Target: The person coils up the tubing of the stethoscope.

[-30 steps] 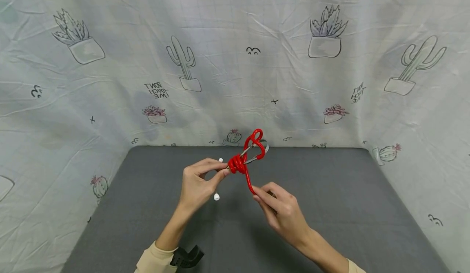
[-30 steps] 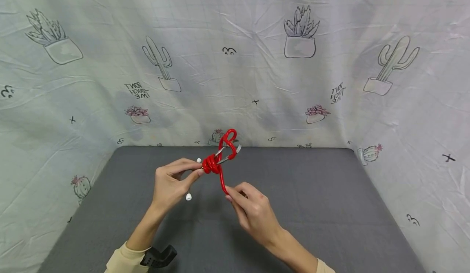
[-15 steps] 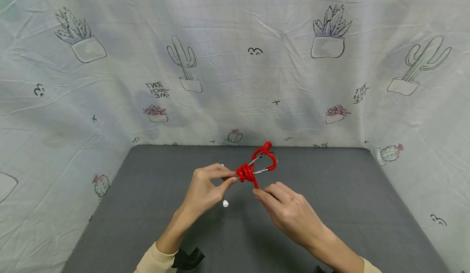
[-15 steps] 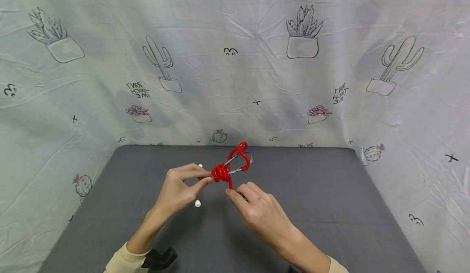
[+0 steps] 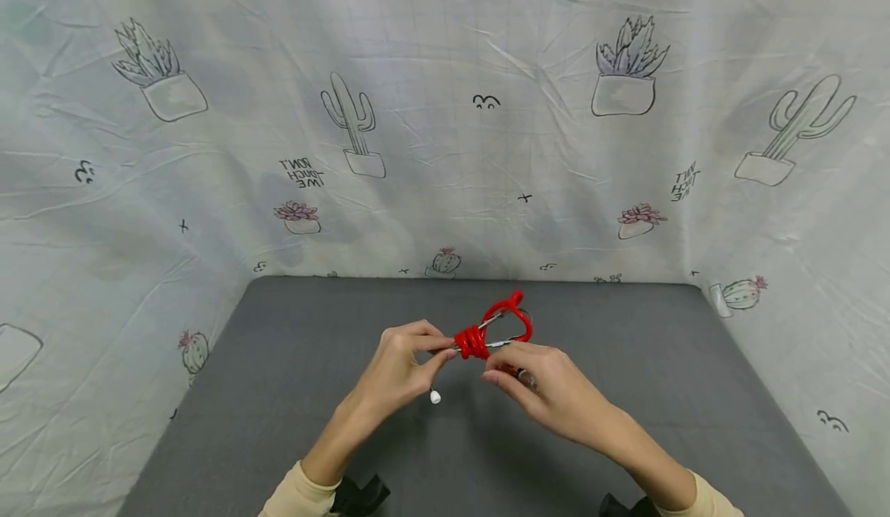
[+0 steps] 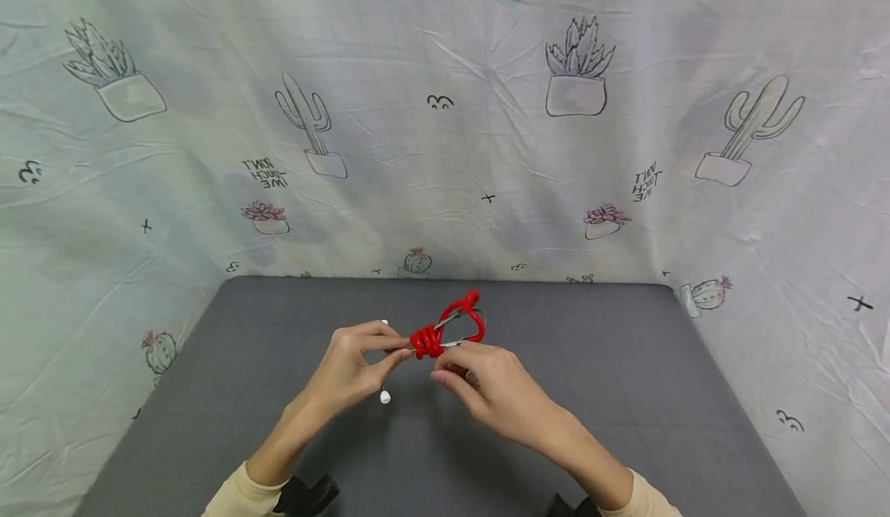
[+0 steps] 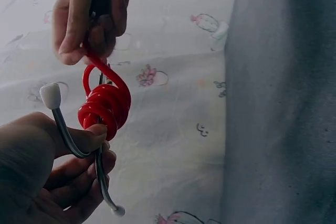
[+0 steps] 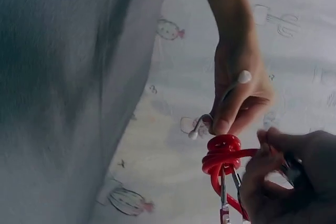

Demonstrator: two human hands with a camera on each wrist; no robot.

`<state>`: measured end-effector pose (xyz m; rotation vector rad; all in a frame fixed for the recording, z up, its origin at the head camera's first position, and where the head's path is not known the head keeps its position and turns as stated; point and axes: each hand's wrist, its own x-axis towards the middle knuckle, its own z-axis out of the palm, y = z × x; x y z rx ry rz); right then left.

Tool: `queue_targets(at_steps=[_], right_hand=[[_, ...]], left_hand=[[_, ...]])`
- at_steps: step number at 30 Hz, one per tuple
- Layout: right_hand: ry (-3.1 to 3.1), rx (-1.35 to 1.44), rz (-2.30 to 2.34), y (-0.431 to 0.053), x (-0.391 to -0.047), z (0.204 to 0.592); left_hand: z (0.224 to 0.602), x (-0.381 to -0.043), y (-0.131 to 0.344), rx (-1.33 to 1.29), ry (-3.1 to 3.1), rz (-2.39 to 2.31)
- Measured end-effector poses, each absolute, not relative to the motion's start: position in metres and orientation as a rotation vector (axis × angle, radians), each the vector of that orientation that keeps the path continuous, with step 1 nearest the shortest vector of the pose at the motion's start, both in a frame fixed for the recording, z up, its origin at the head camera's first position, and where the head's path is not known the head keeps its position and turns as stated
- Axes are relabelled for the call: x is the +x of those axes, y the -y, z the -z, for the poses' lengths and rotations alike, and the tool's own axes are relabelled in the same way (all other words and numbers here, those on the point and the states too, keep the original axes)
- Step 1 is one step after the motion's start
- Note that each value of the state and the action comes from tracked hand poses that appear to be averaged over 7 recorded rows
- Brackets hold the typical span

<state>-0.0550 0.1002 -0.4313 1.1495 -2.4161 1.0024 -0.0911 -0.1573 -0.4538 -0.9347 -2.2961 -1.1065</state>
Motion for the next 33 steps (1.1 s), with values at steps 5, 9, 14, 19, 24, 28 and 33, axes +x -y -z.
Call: queue_targets(at_steps=[5,9,14,19,24,28,33], right_hand=[[2.664,1.083,-1.400,-0.108,-0.061,0.433],[2.668,1.165,-1.508,-0.115,-0.065,0.437],[2.594,1.270,-1.451,-0.116,-0.068,0.446],[2.466,1.225,-1.159,-0.110,-0.069,0.454],[2.247,1.114,-0.771,-0.101,-0.069,0.458],[2.162,1.048,-0.715,-0.096,-0.071,0.457],[2.118,0.947,-0.775,-0.094,-0.075,0.457]], left_hand=[[0.461,-0.093,0.158,-0.935,2.325,1.087],[0.468,-0.095,0.159,-0.938,2.326,1.081],[0.473,-0.094,0.158,-0.931,2.322,1.052],[0.477,-0.092,0.154,-0.912,2.302,1.025],[0.481,-0.090,0.148,-0.917,2.252,0.976],[0.482,-0.090,0.143,-0.901,2.193,0.950],[0.483,-0.089,0.139,-0.834,2.158,0.951]])
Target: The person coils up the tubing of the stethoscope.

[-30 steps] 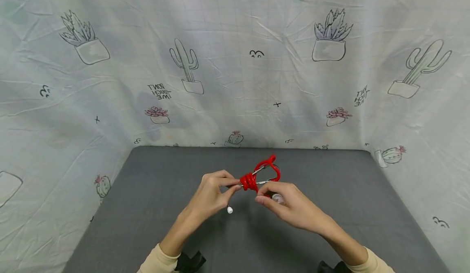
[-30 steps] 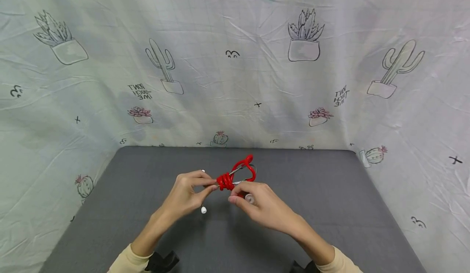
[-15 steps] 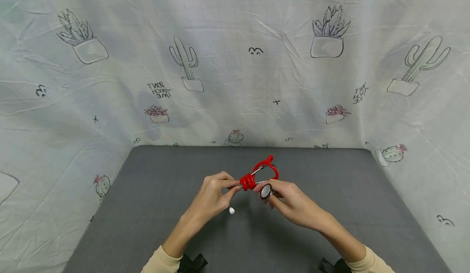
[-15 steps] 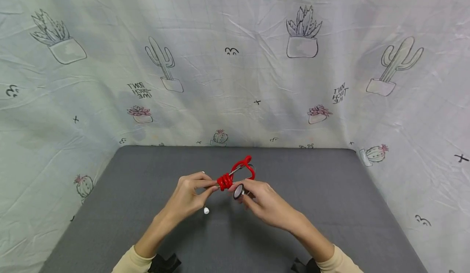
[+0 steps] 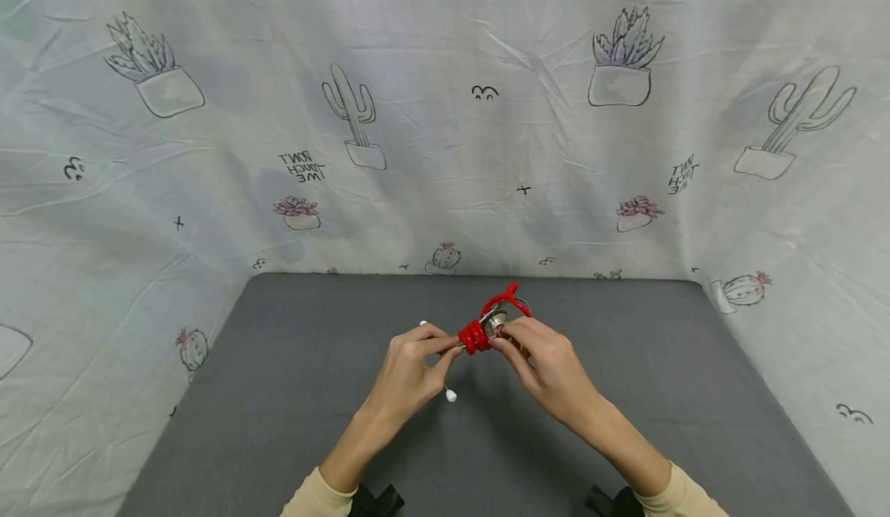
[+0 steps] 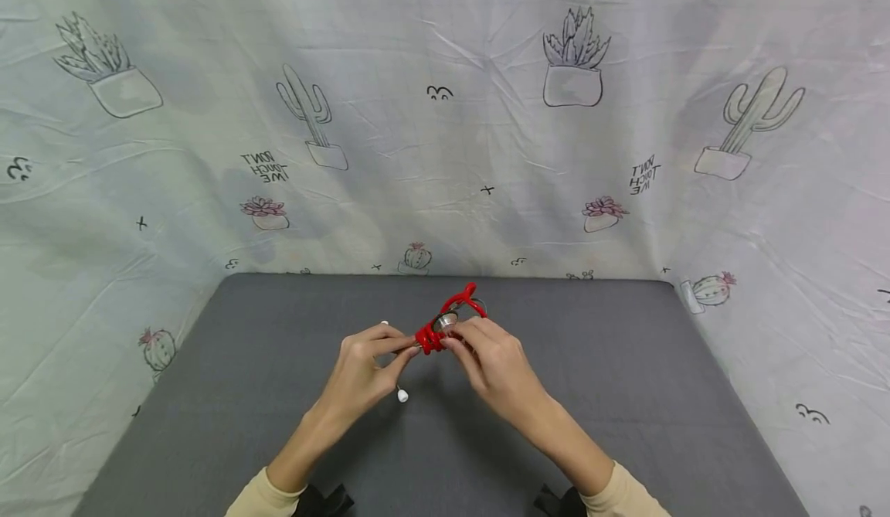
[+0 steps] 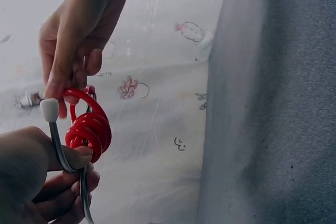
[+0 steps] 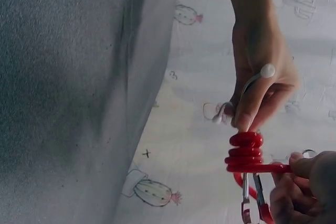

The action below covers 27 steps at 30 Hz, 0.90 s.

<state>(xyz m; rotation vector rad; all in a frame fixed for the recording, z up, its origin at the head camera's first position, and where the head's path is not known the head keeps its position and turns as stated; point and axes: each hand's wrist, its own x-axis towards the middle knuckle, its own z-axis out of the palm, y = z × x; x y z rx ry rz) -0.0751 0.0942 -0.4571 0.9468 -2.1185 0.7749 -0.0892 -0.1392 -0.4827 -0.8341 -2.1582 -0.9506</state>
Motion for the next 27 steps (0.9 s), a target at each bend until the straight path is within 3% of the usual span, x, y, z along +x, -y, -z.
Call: queue_targets(at_steps=[27], right_hand=[[2.060,0.688,-0.621,-0.092,-0.099,0.448]], left_hand=[[0.471,-0.091,0.126,-0.622,2.229,0.974]])
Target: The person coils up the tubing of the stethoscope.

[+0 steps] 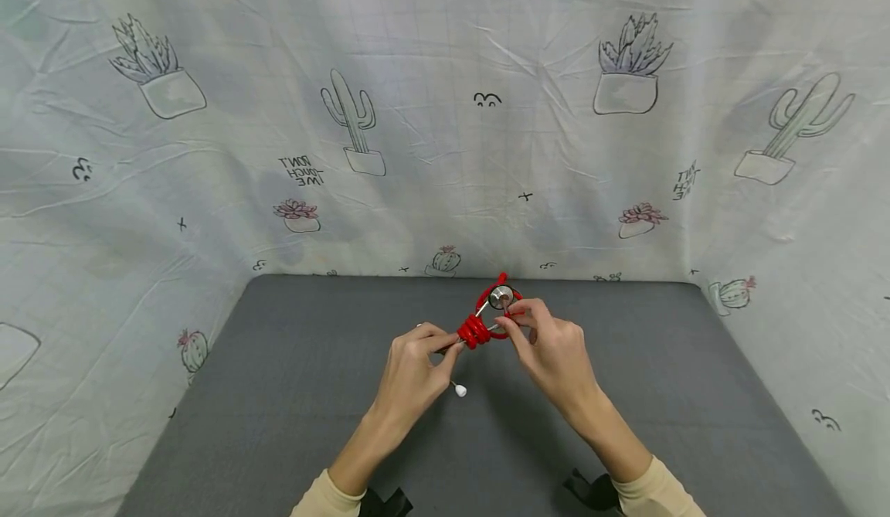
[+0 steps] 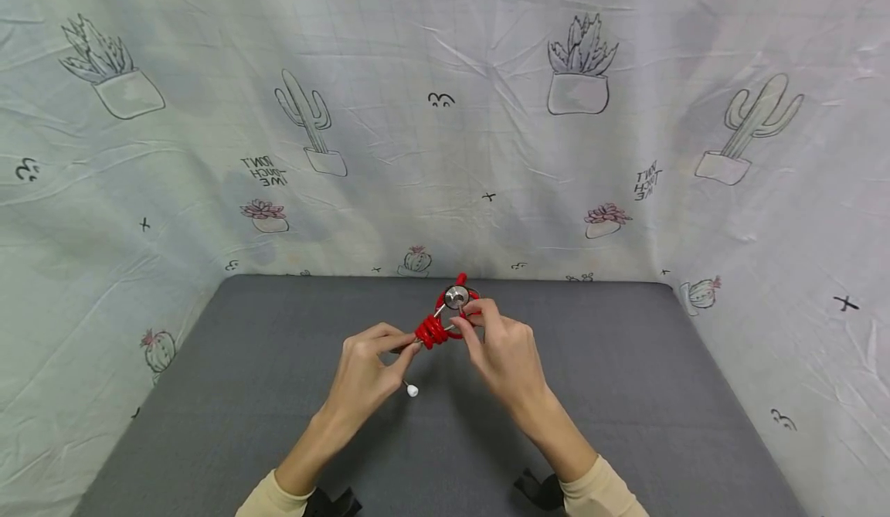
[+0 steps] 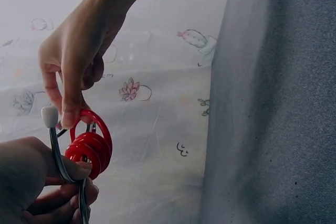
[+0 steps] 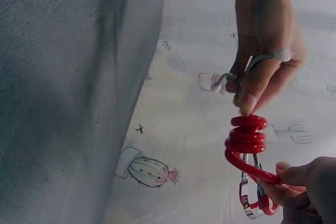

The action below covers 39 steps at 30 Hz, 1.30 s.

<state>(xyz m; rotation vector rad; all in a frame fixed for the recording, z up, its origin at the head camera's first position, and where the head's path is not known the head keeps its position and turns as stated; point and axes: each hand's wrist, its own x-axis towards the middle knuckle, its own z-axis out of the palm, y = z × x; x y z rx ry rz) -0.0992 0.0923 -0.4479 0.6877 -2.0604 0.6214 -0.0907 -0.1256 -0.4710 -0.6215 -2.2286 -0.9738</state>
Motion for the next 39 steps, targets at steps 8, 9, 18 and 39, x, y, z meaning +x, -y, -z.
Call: queue_targets(at_steps=[8,9,18,39], right_hand=[[2.027,0.710,-0.629,-0.088,-0.101,0.450],[2.024,0.712,-0.629,-0.088,-0.101,0.450],[2.004,0.704,-0.625,-0.086,-0.104,0.454],[1.986,0.602,-0.480,-0.087,-0.103,0.461]], left_hand=[[0.471,-0.090,0.126,-0.624,2.217,0.996],[0.471,-0.090,0.125,-0.628,2.217,0.999],[0.473,-0.088,0.123,-0.647,2.199,0.997],[0.480,-0.082,0.123,-0.634,2.196,0.887]])
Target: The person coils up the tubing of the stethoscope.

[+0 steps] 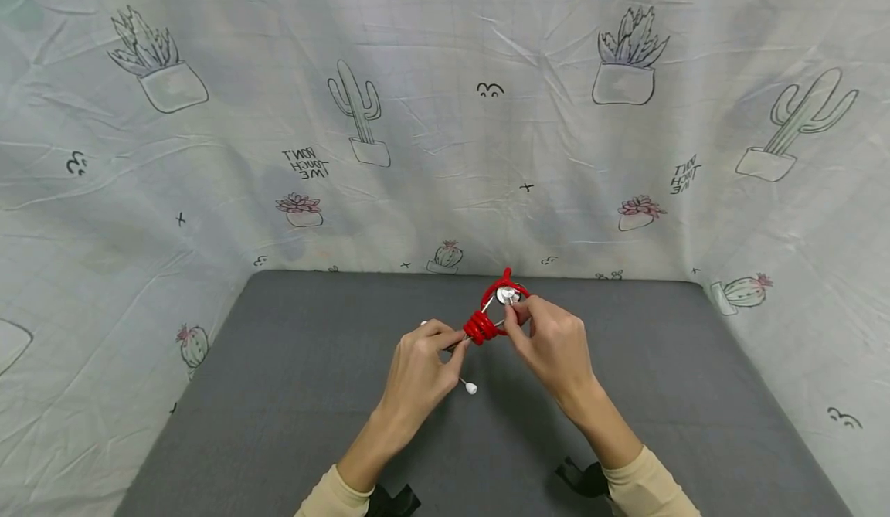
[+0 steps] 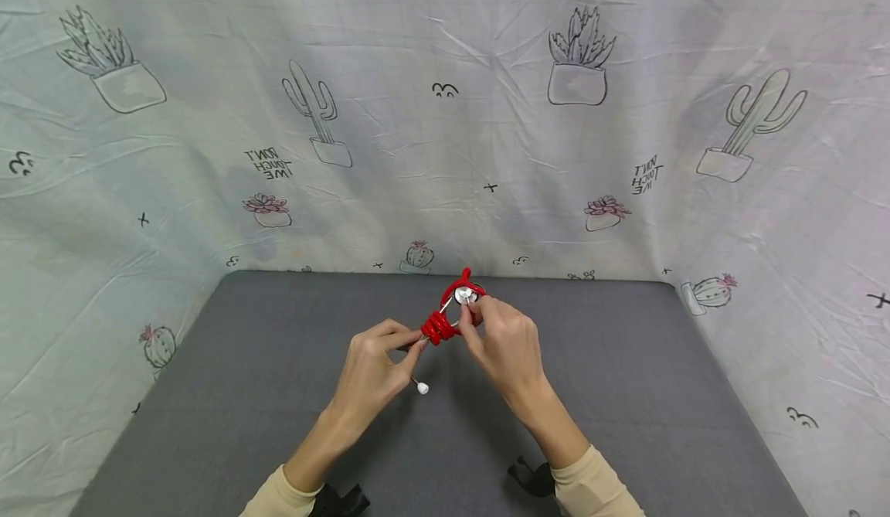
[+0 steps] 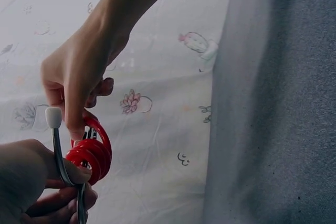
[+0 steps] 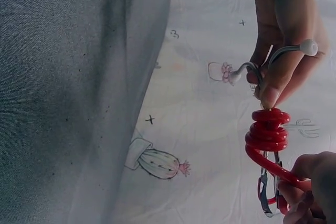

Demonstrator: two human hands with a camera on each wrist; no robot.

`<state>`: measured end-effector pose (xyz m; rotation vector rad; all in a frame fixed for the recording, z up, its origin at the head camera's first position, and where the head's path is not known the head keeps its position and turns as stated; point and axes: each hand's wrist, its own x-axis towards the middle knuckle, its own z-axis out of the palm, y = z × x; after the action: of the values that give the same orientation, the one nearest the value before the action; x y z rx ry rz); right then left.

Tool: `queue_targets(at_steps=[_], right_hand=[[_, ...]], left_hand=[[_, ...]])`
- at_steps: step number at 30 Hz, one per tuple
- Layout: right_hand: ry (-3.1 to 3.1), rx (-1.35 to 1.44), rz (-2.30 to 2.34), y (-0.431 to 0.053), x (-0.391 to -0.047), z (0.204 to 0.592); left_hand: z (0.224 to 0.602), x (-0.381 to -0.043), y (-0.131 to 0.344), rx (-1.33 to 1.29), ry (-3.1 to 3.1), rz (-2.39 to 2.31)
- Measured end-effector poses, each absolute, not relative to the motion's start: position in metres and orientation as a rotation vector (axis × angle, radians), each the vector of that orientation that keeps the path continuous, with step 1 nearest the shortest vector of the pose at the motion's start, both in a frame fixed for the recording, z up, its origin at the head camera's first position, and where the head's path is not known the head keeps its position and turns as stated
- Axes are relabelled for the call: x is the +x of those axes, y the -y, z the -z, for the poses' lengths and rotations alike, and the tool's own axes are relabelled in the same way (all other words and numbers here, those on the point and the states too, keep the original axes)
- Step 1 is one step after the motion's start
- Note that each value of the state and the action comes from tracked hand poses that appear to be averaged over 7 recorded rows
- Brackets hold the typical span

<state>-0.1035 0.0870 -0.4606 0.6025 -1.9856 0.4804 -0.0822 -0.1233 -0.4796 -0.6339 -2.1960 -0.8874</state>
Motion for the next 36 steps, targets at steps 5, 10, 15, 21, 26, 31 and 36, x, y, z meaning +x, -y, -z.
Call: queue_targets(at_steps=[5,10,15,21,26,31,36], right_hand=[[1.967,0.578,-0.460,-0.087,-0.109,0.460],[2.004,0.515,-0.456,-0.090,-0.113,0.455],[2.078,0.472,-0.529,-0.093,-0.115,0.455],[2.116,0.464,-0.633,-0.094,-0.118,0.456],[2.126,0.482,-0.680,-0.096,-0.121,0.457],[2.111,0.525,-0.715,-0.099,-0.124,0.461],[2.062,0.535,-0.635,-0.106,-0.130,0.468]], left_hand=[[0.481,-0.084,0.121,-0.634,2.178,0.847],[0.485,-0.086,0.119,-0.624,2.134,0.751],[0.488,-0.089,0.120,-0.628,2.109,0.715],[0.489,-0.092,0.123,-0.632,2.114,0.717],[0.490,-0.097,0.126,-0.661,2.116,0.734],[0.493,-0.105,0.133,-0.726,2.111,0.802],[0.502,-0.119,0.143,-0.833,2.104,0.940]])
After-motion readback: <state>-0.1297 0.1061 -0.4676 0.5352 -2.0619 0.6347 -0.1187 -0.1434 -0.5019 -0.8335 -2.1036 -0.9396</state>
